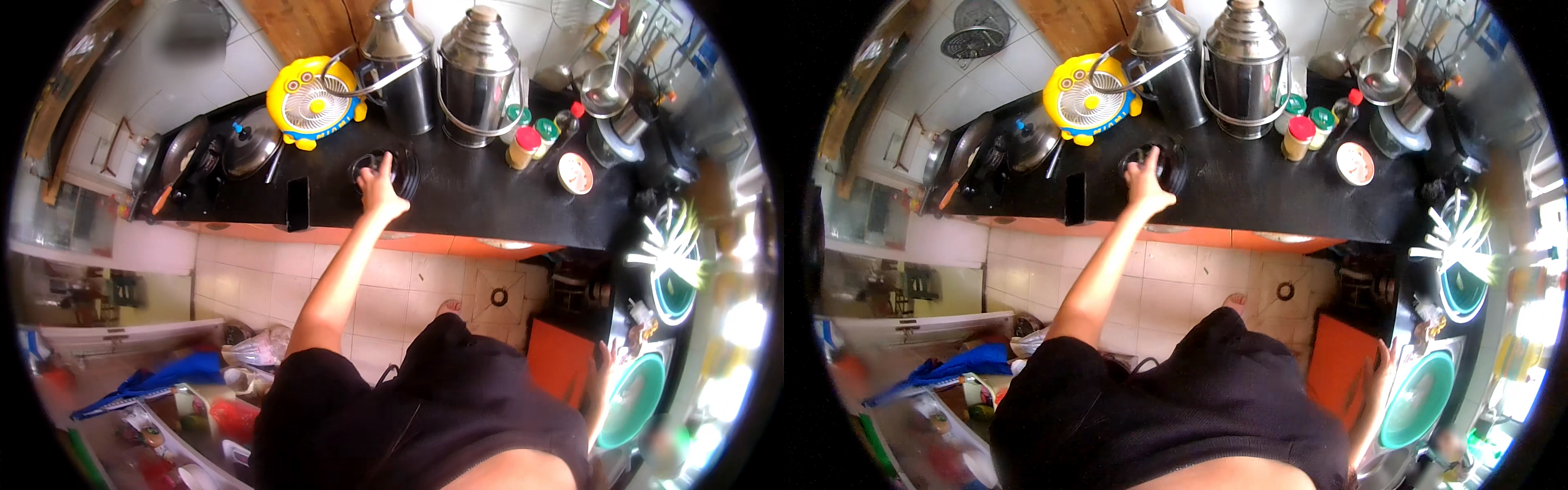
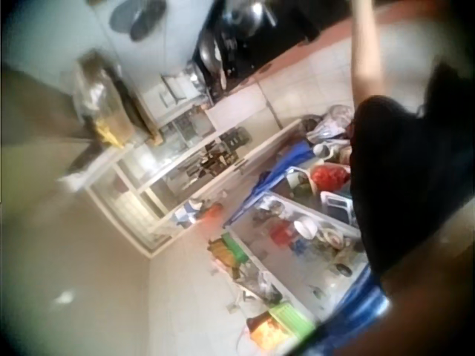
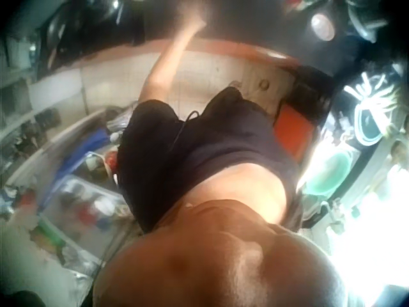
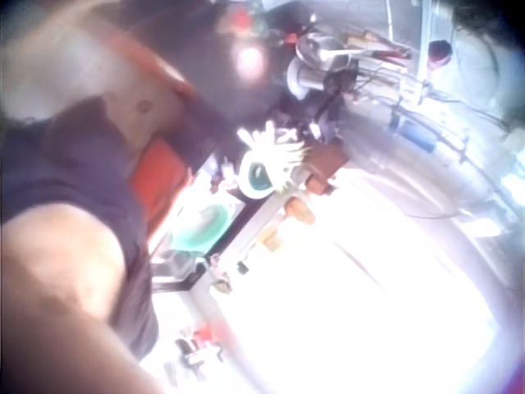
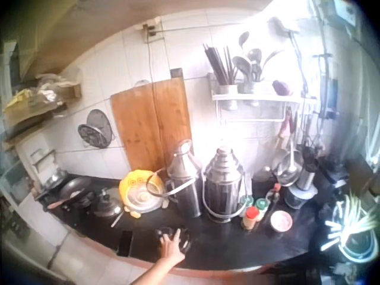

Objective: The person cleans a blender jar and its lid using a cloth and running water at the sink. They then wipe the countertop and sink area with the cloth, rinse a green basin, and finally sweep the kitchen floor with a broom.

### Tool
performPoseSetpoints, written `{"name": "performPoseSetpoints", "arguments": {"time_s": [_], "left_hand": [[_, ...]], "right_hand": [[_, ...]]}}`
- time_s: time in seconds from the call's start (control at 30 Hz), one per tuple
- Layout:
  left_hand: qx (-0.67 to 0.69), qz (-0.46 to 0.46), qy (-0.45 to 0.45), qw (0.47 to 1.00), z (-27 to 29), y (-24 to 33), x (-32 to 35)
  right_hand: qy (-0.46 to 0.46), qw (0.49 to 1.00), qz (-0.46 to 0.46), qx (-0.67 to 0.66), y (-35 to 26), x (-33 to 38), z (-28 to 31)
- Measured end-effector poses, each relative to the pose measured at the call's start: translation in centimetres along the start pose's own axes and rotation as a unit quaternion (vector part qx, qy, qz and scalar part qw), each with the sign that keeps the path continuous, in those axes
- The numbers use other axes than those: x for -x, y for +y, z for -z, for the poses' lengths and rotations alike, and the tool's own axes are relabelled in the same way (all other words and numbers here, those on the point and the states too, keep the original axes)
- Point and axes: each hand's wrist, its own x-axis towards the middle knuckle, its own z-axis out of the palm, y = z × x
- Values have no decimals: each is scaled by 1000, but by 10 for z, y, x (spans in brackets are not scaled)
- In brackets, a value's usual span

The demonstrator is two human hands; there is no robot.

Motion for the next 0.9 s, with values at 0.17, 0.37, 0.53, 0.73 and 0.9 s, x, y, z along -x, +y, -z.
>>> {"name": "performPoseSetpoints", "arguments": {"time_s": [0.17, 0.37, 0.53, 0.73, 0.9], "left_hand": [[677, -19, -291, 676, 82, 8, 32], [683, -83, -302, 660, 99, 55, 59], [696, -241, -341, 585, 108, 135, 74], [606, -288, -381, 637, 81, 202, 81], [578, -234, -465, 628, 42, 269, 123]], "right_hand": [[-22, 998, -26, -44, -28, -6, 4], [3, 998, 19, -53, -54, -14, 8], [-2, 998, -31, -47, -66, -1, 19], [18, 994, -96, -53, -43, 42, 22], [15, 981, -174, -83, -14, 72, 33]]}}
